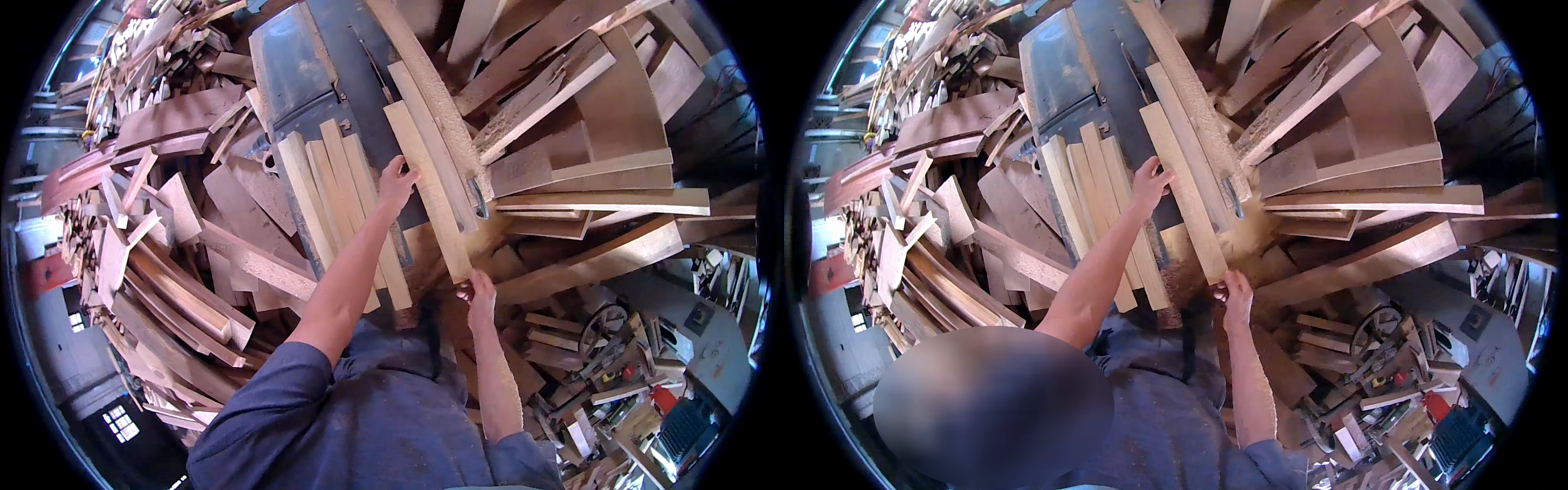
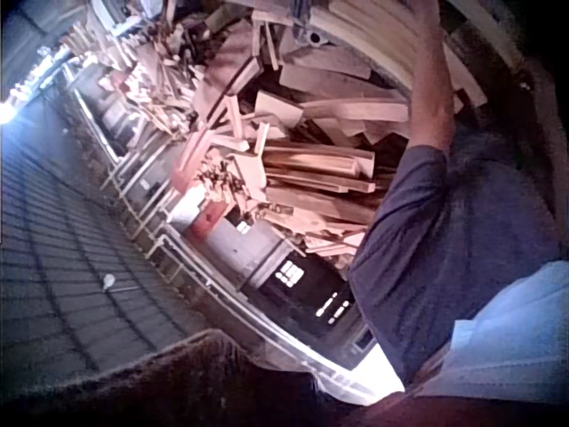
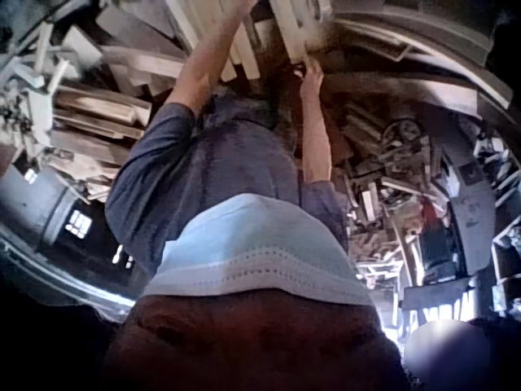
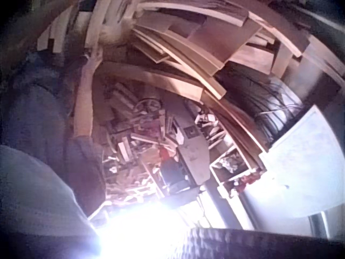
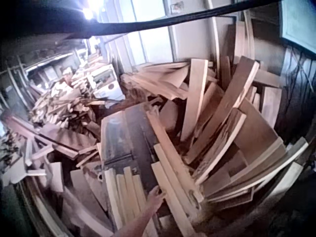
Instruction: The person puts on a dust mask, then sorts through a pile of wood scraps on a table saw. They pick up several thin wooden strips, align them, and measure one with a tape measure.
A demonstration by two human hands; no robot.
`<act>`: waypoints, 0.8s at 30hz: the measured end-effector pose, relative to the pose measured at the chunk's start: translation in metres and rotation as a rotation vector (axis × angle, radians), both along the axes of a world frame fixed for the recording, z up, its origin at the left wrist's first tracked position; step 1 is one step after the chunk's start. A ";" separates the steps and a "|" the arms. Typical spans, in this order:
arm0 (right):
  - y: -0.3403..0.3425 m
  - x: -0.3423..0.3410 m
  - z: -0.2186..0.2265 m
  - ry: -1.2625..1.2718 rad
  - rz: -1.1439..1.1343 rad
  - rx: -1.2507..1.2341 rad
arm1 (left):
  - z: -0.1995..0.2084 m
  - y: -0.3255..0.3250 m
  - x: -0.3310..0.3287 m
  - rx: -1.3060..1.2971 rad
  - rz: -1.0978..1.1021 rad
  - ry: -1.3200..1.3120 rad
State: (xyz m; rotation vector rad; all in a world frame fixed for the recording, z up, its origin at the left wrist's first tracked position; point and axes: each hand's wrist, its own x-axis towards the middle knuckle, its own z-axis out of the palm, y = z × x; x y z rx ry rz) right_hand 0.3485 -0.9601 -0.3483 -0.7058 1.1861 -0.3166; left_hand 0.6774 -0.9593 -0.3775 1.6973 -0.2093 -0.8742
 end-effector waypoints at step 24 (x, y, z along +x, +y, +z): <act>-0.066 0.068 -0.039 0.109 -0.030 -0.033 | 0.008 -0.001 -0.002 0.039 -0.004 0.010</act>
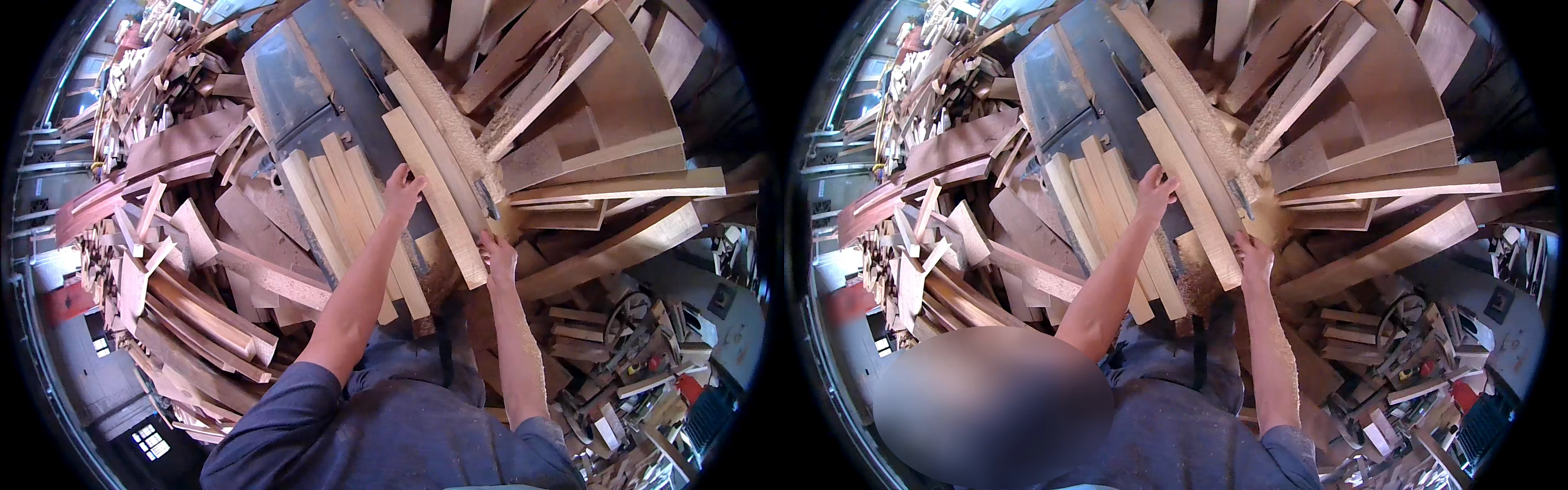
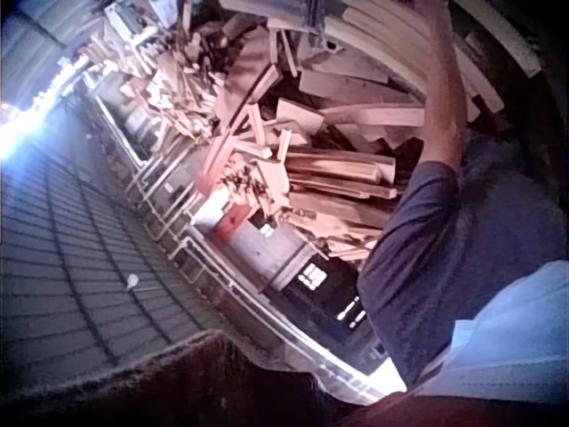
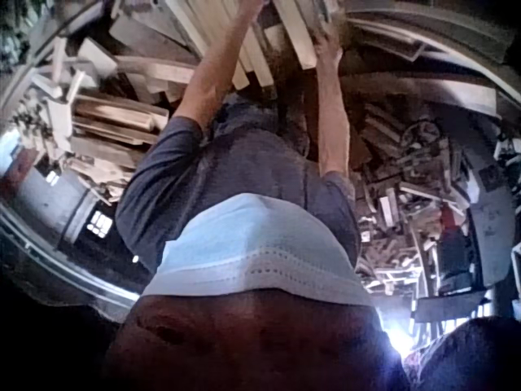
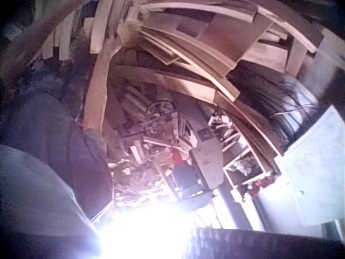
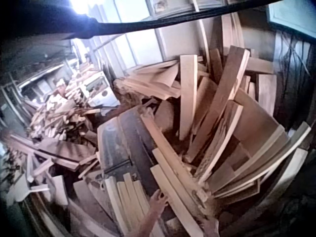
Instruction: The person puts on a dust mask, then sorts through a pile of wood scraps on a table saw. They pick up several thin wooden strips, align them, and measure one with a tape measure.
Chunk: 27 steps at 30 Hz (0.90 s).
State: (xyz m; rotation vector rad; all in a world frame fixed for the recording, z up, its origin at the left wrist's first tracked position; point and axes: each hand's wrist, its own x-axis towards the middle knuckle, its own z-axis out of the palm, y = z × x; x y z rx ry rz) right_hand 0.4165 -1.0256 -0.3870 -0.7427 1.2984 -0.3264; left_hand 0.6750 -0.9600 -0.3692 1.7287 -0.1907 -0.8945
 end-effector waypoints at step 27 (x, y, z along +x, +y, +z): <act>0.007 -0.003 0.005 0.077 -0.020 -0.147 | -0.029 0.002 0.015 -0.082 0.046 0.046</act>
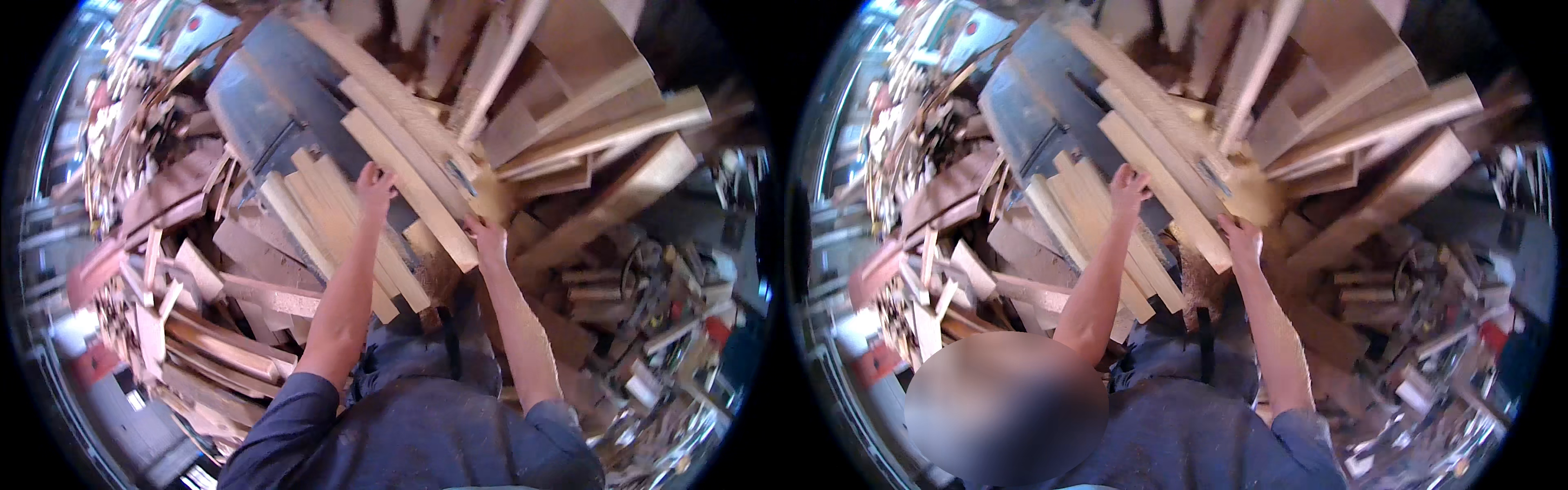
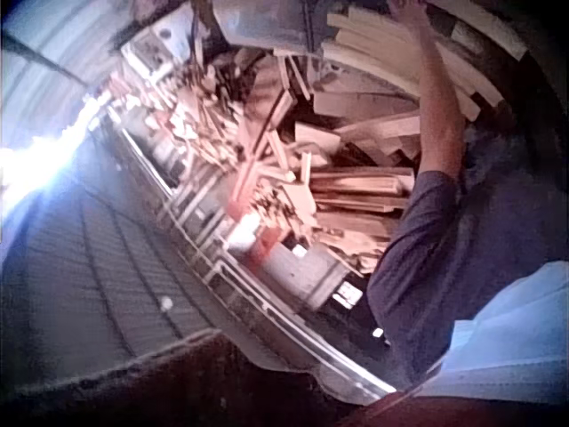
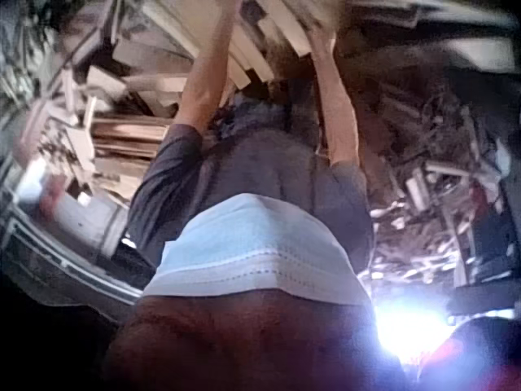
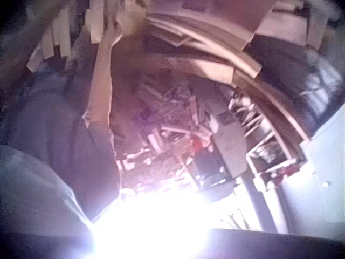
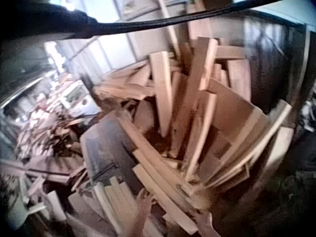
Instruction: The person puts on a dust mask, then sorts through a pile of wood scraps on a table saw. They pick up several thin wooden strips, align them, and measure one with a tape measure.
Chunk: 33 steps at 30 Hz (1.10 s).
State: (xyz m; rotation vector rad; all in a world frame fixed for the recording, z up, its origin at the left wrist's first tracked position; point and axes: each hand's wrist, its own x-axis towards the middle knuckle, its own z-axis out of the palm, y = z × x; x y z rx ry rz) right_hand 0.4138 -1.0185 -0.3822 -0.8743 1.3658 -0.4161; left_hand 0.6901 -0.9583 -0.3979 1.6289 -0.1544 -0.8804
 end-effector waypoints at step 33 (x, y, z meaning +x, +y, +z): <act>0.177 -0.209 0.040 0.358 0.603 -0.264 | 0.179 0.180 -0.125 0.165 0.309 -0.195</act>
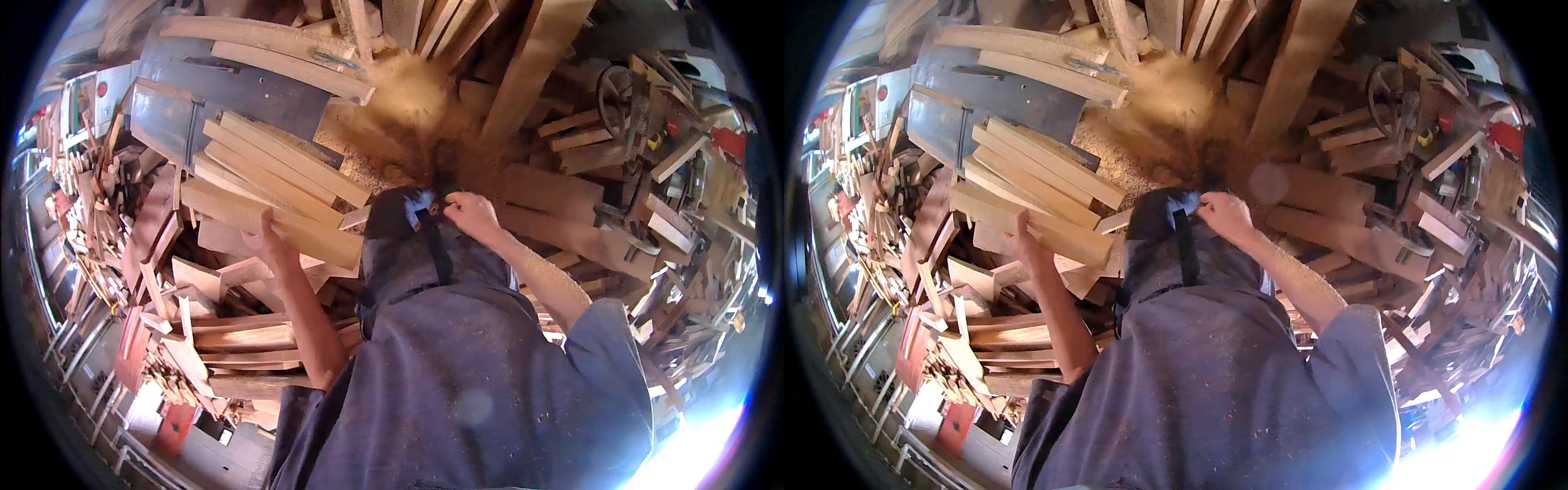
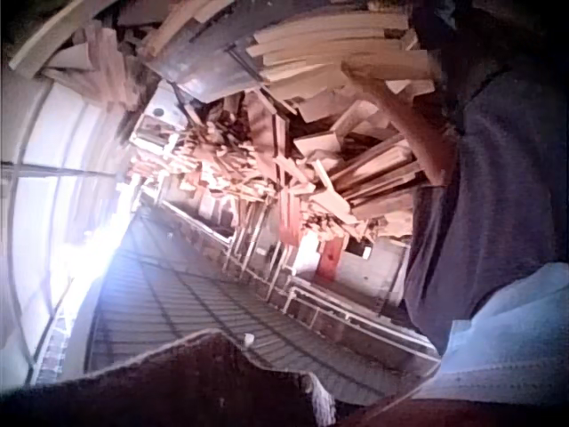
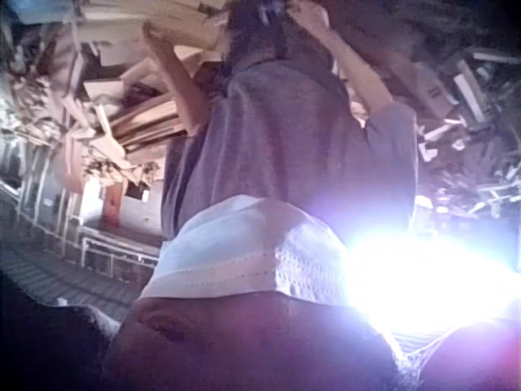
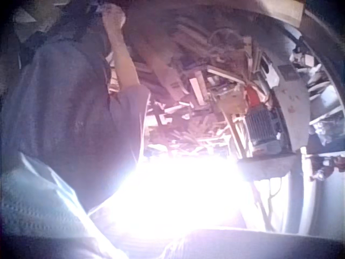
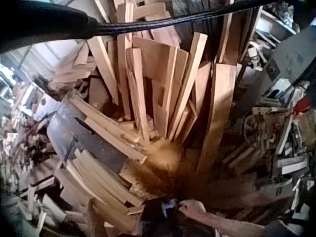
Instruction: The person puts on a dust mask, then sorts through a pile of wood scraps on a table saw. They pick up several thin wooden strips, align them, and measure one with a tape measure.
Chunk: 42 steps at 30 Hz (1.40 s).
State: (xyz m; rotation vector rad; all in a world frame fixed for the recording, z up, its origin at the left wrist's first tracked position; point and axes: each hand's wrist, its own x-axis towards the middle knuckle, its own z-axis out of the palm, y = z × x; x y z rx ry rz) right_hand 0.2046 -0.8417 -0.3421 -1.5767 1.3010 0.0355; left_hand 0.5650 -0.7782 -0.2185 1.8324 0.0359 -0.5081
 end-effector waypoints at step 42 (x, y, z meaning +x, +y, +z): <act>-0.011 0.074 -0.664 -0.075 -0.159 -0.006 | -0.164 0.101 -0.028 0.926 -0.278 -0.567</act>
